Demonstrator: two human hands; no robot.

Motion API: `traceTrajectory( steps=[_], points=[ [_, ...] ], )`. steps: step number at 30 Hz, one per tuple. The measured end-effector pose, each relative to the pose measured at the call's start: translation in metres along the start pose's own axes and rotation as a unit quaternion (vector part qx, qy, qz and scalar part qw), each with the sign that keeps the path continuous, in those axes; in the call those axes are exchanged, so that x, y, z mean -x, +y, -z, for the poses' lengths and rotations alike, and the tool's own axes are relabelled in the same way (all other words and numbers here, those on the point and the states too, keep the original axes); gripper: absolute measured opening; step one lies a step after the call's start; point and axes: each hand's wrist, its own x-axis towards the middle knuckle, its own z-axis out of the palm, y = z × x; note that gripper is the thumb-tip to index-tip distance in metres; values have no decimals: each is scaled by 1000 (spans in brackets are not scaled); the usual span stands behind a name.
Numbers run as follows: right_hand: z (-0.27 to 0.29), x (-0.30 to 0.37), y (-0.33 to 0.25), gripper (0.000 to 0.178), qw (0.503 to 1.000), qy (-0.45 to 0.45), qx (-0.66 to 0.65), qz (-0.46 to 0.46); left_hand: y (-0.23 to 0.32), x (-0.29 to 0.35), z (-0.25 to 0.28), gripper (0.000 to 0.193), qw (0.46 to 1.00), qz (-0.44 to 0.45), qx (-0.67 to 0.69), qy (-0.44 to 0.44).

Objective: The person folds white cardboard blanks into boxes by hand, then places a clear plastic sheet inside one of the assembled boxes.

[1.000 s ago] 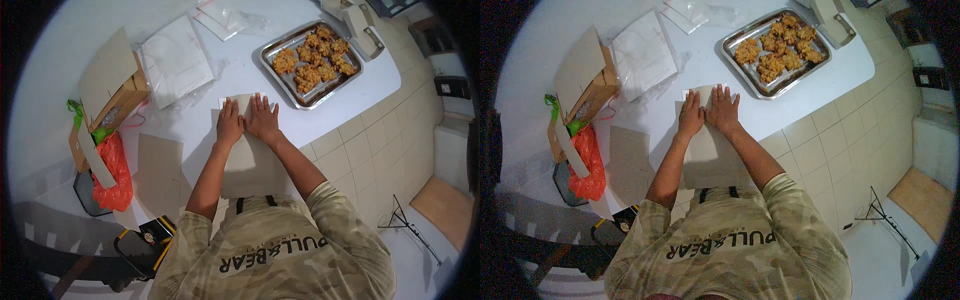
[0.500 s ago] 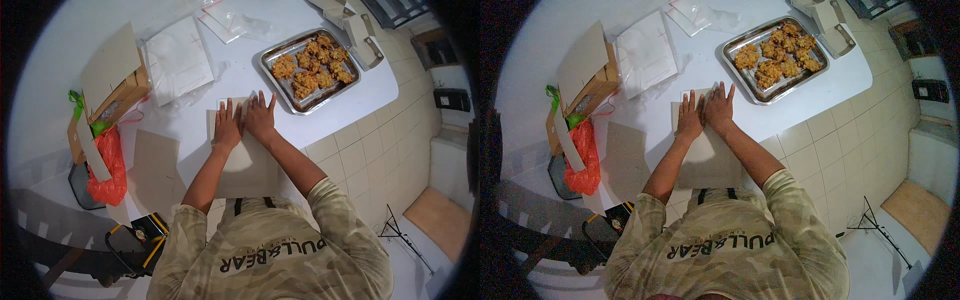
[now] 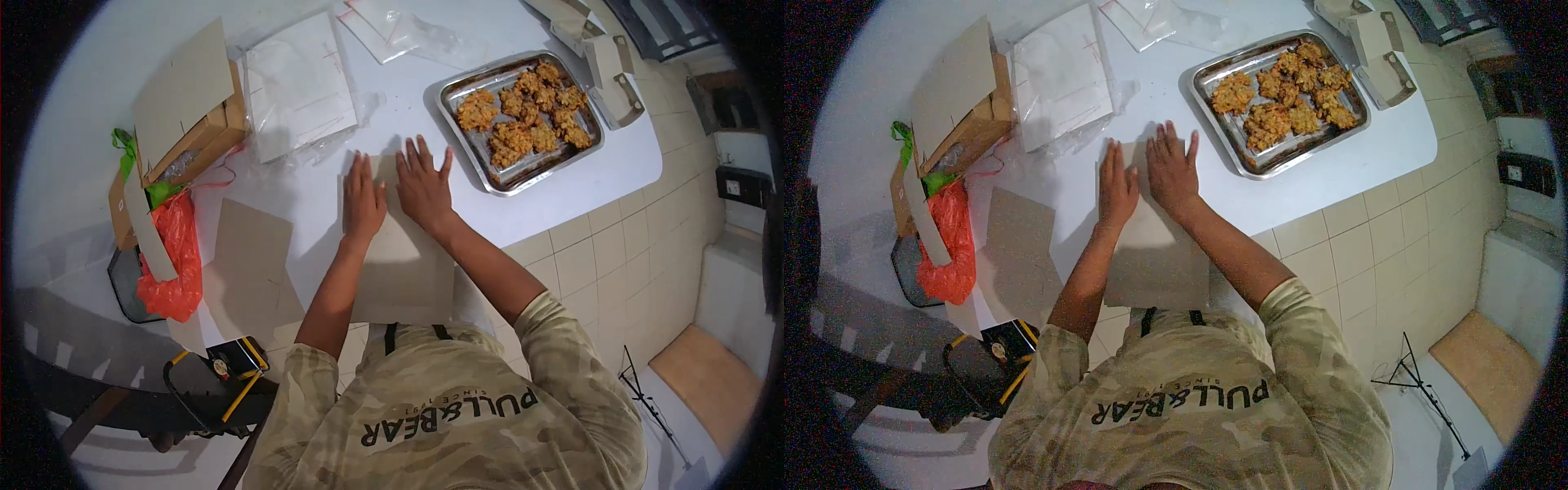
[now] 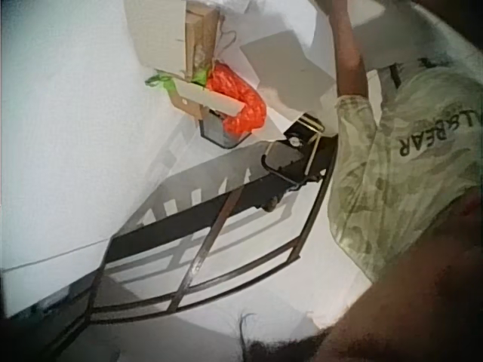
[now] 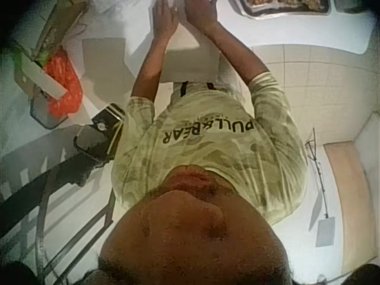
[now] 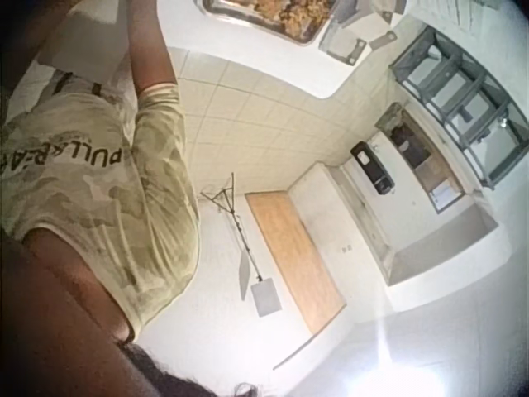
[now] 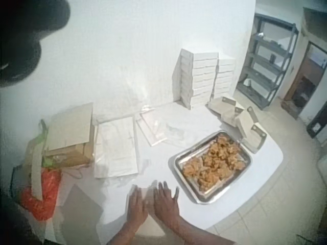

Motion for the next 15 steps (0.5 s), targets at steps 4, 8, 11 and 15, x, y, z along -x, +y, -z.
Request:
traceTrajectory(
  steps=[4,8,11,15],
  points=[
    [-4,5,-12,56,999,-24,-22,28,-3,-13,7,53,986,147,61,54],
    [-26,20,-28,55,985,-46,-159,46,-14,-17,-5,49,983,168,-22,65],
    [-35,26,-15,57,992,-56,-117,4,-20,-9,-18,49,974,140,-102,146],
    [-35,36,9,56,990,-32,-132,-29,-25,-10,-24,50,966,158,-132,158]
  ],
)
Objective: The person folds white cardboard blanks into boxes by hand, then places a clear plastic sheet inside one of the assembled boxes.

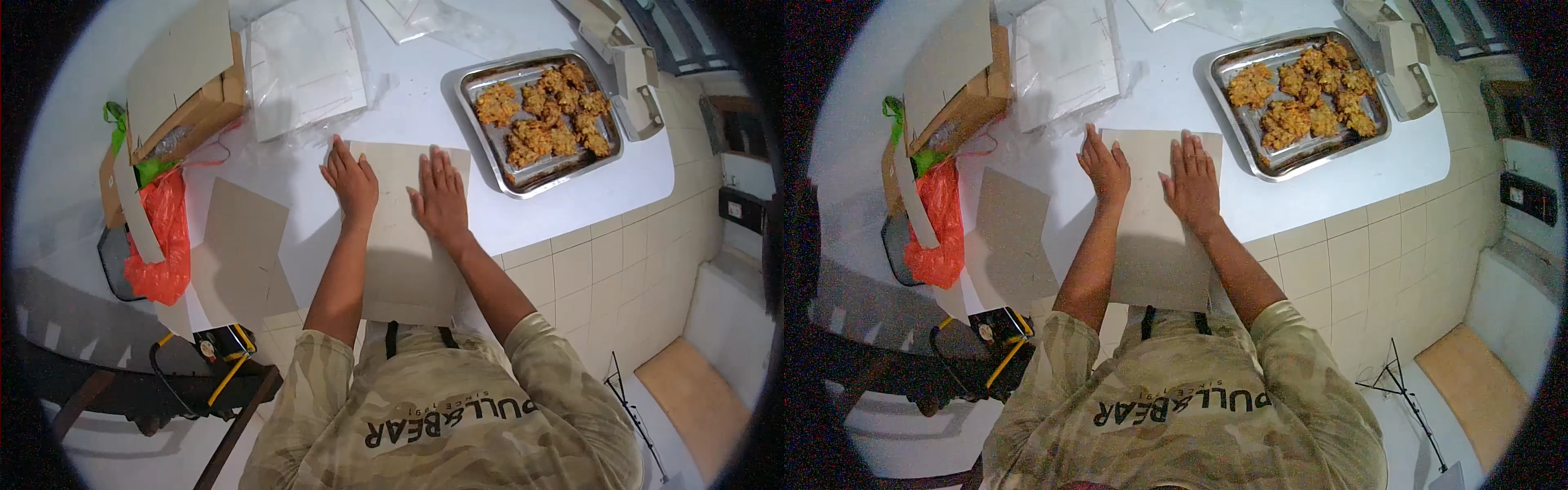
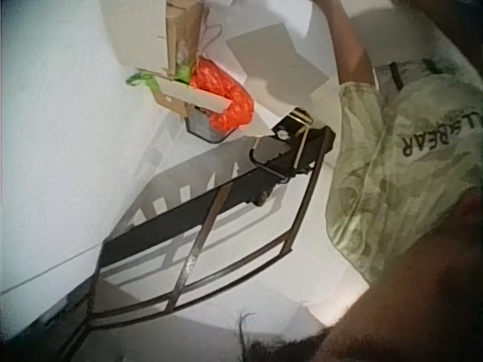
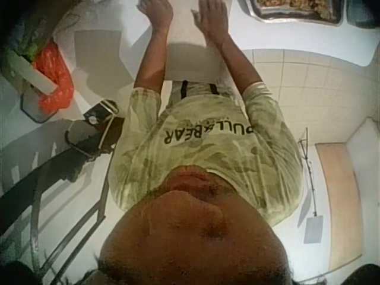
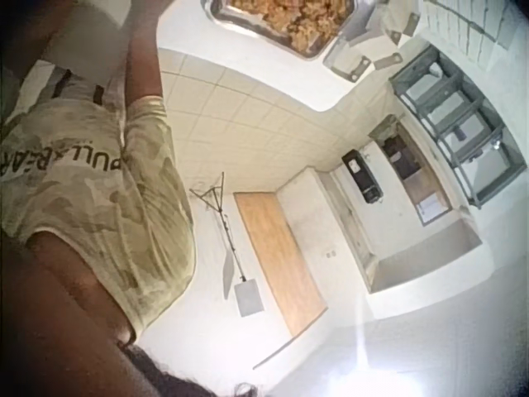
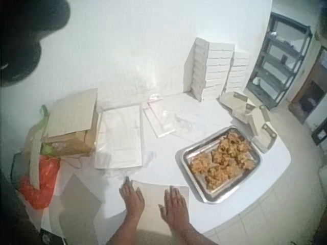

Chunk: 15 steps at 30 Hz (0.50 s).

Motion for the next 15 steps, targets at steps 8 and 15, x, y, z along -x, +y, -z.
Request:
traceTrajectory(
  steps=[8,15],
  points=[
    [14,-44,20,60,999,-19,34,1,-47,-23,12,34,938,91,297,-152],
    [34,-77,33,46,980,-198,-13,28,-56,-90,42,28,762,-34,261,-592]
  ],
)
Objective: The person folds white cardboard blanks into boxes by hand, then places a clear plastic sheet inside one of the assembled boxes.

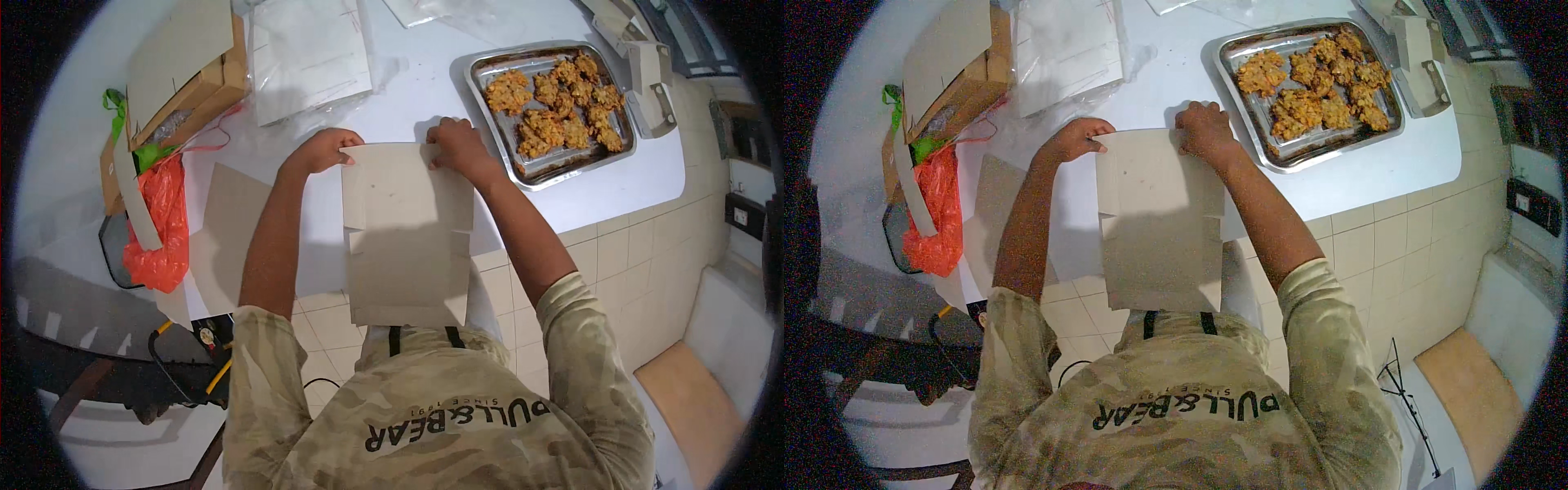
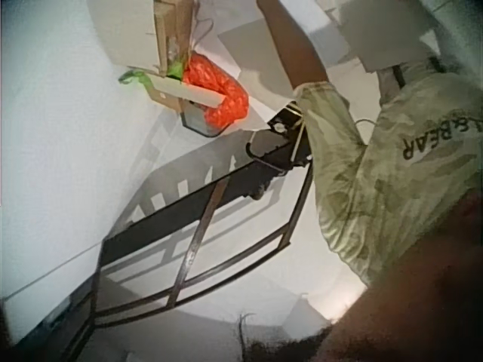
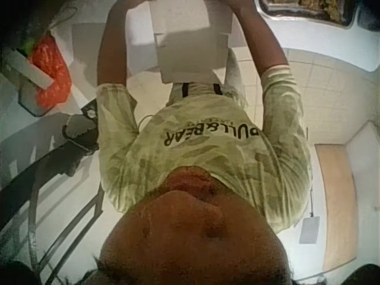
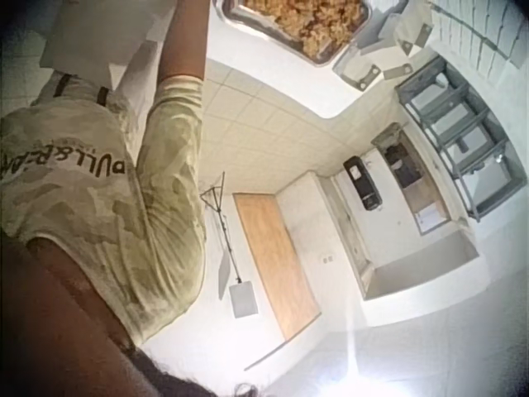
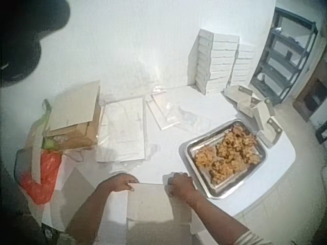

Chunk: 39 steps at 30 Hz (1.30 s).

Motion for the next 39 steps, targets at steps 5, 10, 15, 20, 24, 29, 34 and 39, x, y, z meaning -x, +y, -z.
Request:
traceTrajectory(
  steps=[5,10,15,20,24,29,34,39],
  points=[
    [-3,3,0,24,991,19,-84,107,10,2,-11,25,946,-111,-299,54],
    [-5,27,-17,21,990,14,-50,130,32,12,-48,27,947,-85,-303,61],
    [-35,60,-22,39,984,111,81,114,-3,20,-87,37,890,-147,-373,217],
    [-49,73,-35,51,988,105,85,80,-6,24,-97,42,867,-166,-423,207],
    [-50,80,-31,56,985,93,104,103,0,34,-91,53,879,-174,-420,146],
    [-69,75,-47,58,987,95,110,69,10,28,-102,62,855,-218,-458,110],
    [-53,74,-36,56,984,77,120,109,3,31,-109,54,852,-207,-464,129],
    [-48,81,-32,54,983,70,145,88,2,39,-97,51,841,-183,-492,130]
  ],
)
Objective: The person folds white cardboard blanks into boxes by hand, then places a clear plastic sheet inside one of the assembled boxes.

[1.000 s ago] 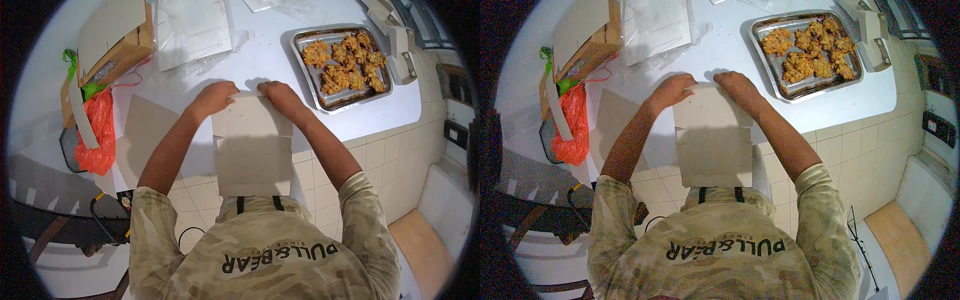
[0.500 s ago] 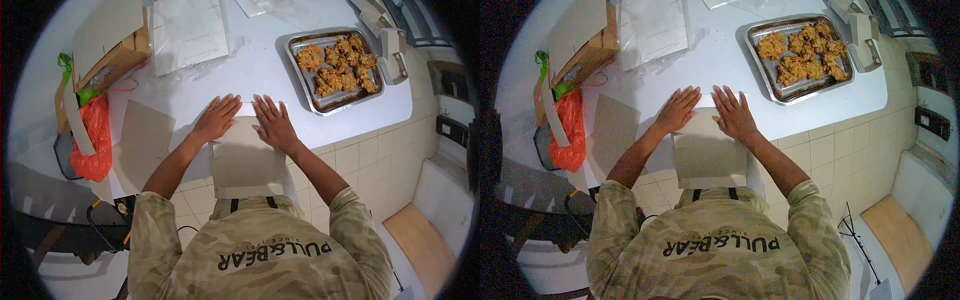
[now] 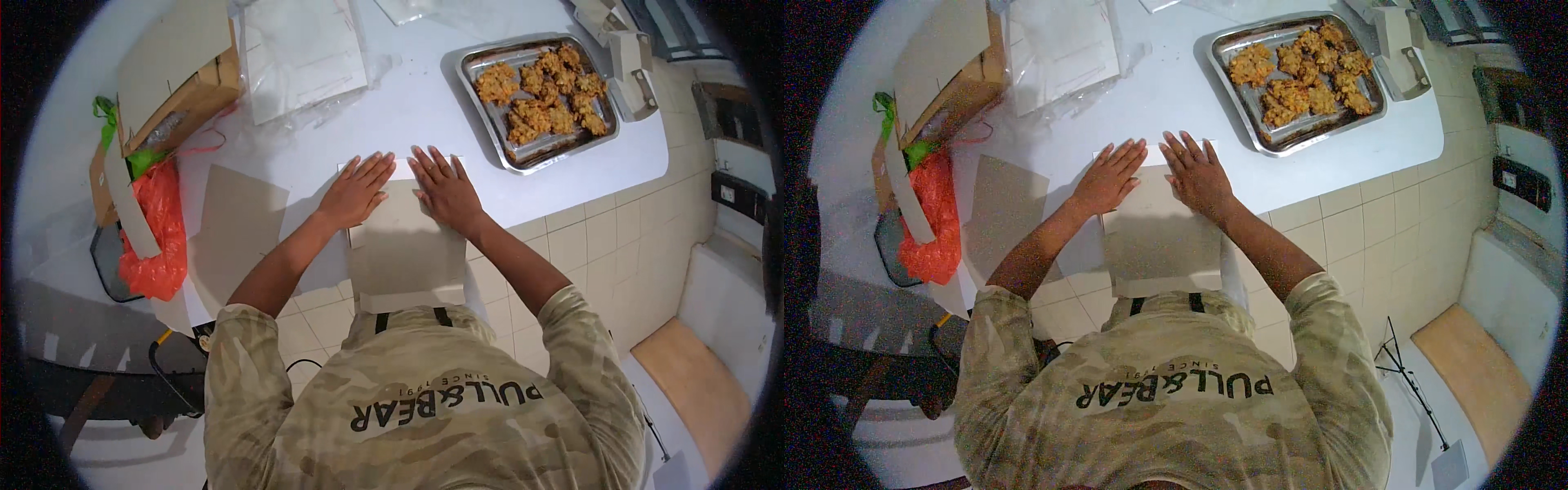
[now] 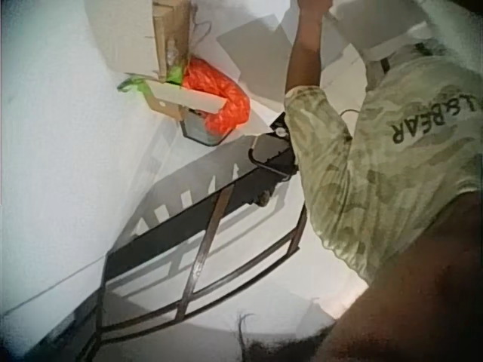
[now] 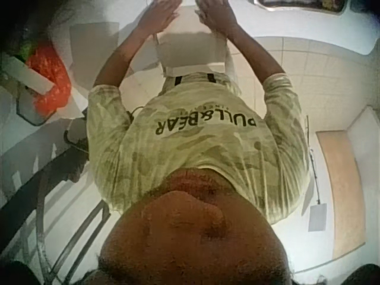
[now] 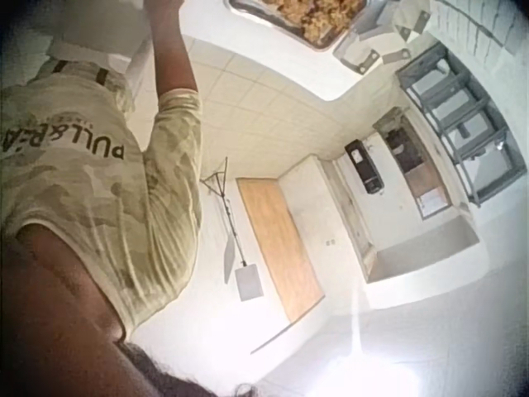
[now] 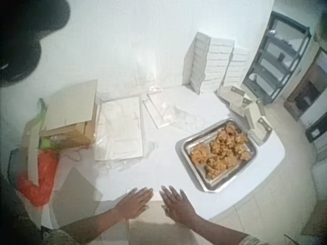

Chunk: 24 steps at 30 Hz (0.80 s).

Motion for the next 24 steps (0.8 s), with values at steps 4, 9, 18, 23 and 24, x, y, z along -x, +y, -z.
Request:
traceTrajectory(
  steps=[4,9,18,23,24],
  points=[
    [-22,-5,26,53,994,37,-98,15,-9,0,-3,51,999,-9,51,1],
    [-5,29,24,52,999,43,-21,-21,-9,8,-1,49,999,-5,40,17],
    [15,-10,40,35,976,-90,-114,-161,-52,-8,4,19,958,115,222,143],
    [23,-34,26,31,913,291,-160,-236,-96,-32,23,21,915,265,250,173],
    [29,-35,11,35,927,276,-169,-187,-108,-28,19,27,911,303,197,200]
  ],
)
